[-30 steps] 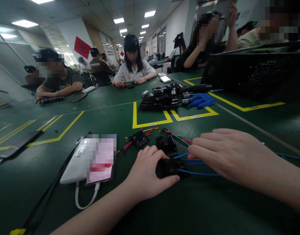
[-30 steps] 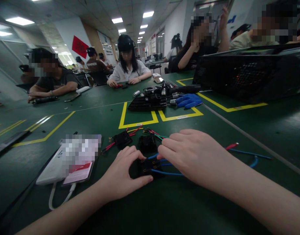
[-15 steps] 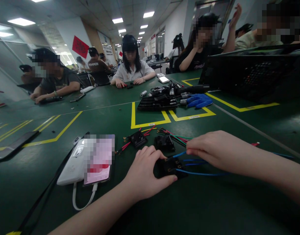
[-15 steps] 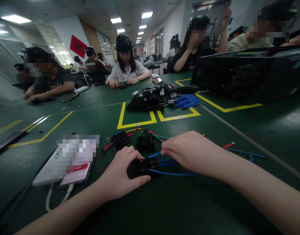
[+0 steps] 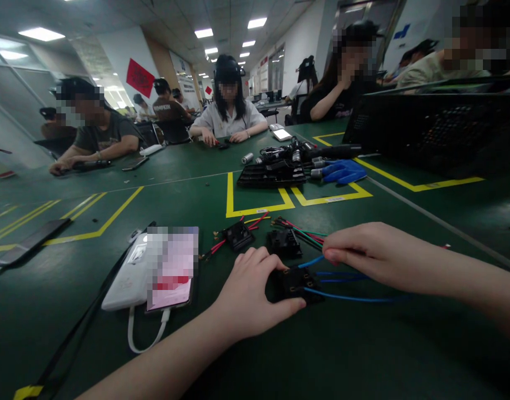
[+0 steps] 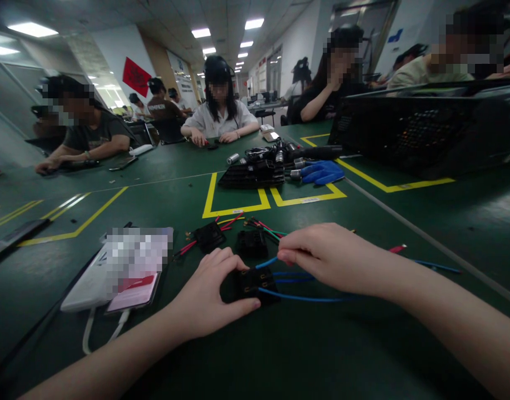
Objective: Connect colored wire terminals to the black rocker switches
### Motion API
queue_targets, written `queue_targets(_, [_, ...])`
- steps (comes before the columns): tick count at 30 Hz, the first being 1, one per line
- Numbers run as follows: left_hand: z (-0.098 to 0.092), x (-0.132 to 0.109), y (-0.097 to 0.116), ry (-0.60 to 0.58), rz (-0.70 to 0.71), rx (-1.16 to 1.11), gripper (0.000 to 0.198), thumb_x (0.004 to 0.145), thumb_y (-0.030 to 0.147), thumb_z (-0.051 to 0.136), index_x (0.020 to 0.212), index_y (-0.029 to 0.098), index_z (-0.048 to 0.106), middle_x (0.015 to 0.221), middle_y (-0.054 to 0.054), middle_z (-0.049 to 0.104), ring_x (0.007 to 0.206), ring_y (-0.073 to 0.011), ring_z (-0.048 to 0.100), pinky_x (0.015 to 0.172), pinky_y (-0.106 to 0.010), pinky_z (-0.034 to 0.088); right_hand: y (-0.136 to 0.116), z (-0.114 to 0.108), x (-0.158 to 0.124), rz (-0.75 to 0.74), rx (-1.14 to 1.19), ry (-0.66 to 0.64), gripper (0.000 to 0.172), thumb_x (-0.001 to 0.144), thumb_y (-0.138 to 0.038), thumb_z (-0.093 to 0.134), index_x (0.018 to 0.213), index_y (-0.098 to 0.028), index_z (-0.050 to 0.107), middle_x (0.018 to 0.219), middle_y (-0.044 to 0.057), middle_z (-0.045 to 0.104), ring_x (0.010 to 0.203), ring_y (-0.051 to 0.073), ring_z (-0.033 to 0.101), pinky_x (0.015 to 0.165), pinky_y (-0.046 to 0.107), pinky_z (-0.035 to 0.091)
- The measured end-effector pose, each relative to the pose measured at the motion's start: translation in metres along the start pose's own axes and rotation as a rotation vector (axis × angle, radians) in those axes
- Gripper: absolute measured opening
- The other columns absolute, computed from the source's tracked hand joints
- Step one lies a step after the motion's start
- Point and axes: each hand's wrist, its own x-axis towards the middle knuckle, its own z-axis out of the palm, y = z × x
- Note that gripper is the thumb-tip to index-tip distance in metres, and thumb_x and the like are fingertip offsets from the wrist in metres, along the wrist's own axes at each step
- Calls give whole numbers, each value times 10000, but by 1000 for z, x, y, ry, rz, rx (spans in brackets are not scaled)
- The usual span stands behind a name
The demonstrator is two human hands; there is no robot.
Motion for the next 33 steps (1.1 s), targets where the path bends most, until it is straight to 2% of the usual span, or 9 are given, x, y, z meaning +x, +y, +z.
queue_targets(4, [-1, 0, 0, -9, -7, -16, 361, 862, 397, 939, 1010, 225, 659, 1137, -60, 662, 1113, -345, 617, 1050, -555, 491, 2, 4, 3, 137, 24, -180, 376, 1049, -428, 477, 754, -271, 648, 686, 22, 695, 647, 234, 671, 606, 345, 441])
queue_targets(7, [0, 0, 1, -5, -3, -18, 357, 864, 396, 937, 1008, 226, 658, 1139, -61, 665, 1117, -347, 617, 1052, -560, 493, 3, 7, 3, 149, 23, -195, 367, 1045, -424, 463, 770, -273, 653, 706, 30, 701, 668, 250, 682, 617, 360, 448])
queue_targets(9, [0, -1, 1, 2, -1, -16, 358, 860, 382, 943, 1015, 222, 662, 1141, -63, 666, 1126, -350, 617, 1060, -566, 488, 3, 3, 1, 115, 45, -138, 362, 1045, -419, 468, 747, -271, 611, 700, 29, 686, 655, 243, 660, 611, 361, 443])
queue_targets(13, [0, -1, 1, -7, -13, -19, 352, 861, 365, 944, 1029, 216, 672, 1158, -70, 669, 1136, -353, 616, 1064, -570, 481, 8, -13, -4, 76, 125, 167, 429, 1109, -487, 416, 763, -276, 559, 688, 24, 622, 636, 217, 582, 624, 366, 450])
queue_targets(15, [-1, -1, 1, -14, -14, -21, 344, 866, 360, 939, 1028, 215, 673, 1159, -72, 670, 1132, -351, 617, 1057, -564, 483, 9, -16, -3, 107, 114, 241, 442, 1112, -517, 408, 783, -274, 575, 697, 27, 616, 629, 212, 562, 610, 362, 441])
queue_targets(19, [-3, -1, -3, -5, 26, -23, 364, 851, 348, 951, 1056, 212, 684, 1151, -69, 669, 1127, -342, 621, 1049, -543, 482, 6, -1, 4, 163, 75, 107, 336, 1047, -435, 474, 800, -265, 626, 736, 40, 696, 682, 240, 652, 634, 367, 485])
queue_targets(23, [-4, -2, -7, -26, 77, -22, 383, 823, 370, 970, 1044, 226, 693, 1126, -55, 677, 1112, -332, 631, 1030, -521, 490, 4, 15, 7, 162, 36, -11, 289, 1044, -375, 477, 934, -252, 714, 927, 81, 811, 856, 293, 757, 743, 419, 555])
queue_targets(30, [-5, -4, -8, -37, 83, -16, 386, 823, 431, 963, 1044, 243, 708, 1141, -52, 700, 1100, -331, 644, 1012, -510, 508, 18, 12, 0, 94, -138, 39, 264, 1044, -320, 529, 907, -245, 742, 957, 88, 823, 827, 278, 773, 718, 410, 581])
queue_targets(33, [-5, -3, -8, -43, 74, -22, 404, 814, 411, 983, 1051, 238, 705, 1153, -56, 696, 1113, -334, 641, 1026, -515, 501, 21, 14, 0, 72, -214, 63, 267, 1060, -291, 536, 967, -238, 780, 1034, 98, 833, 905, 289, 789, 768, 421, 604])
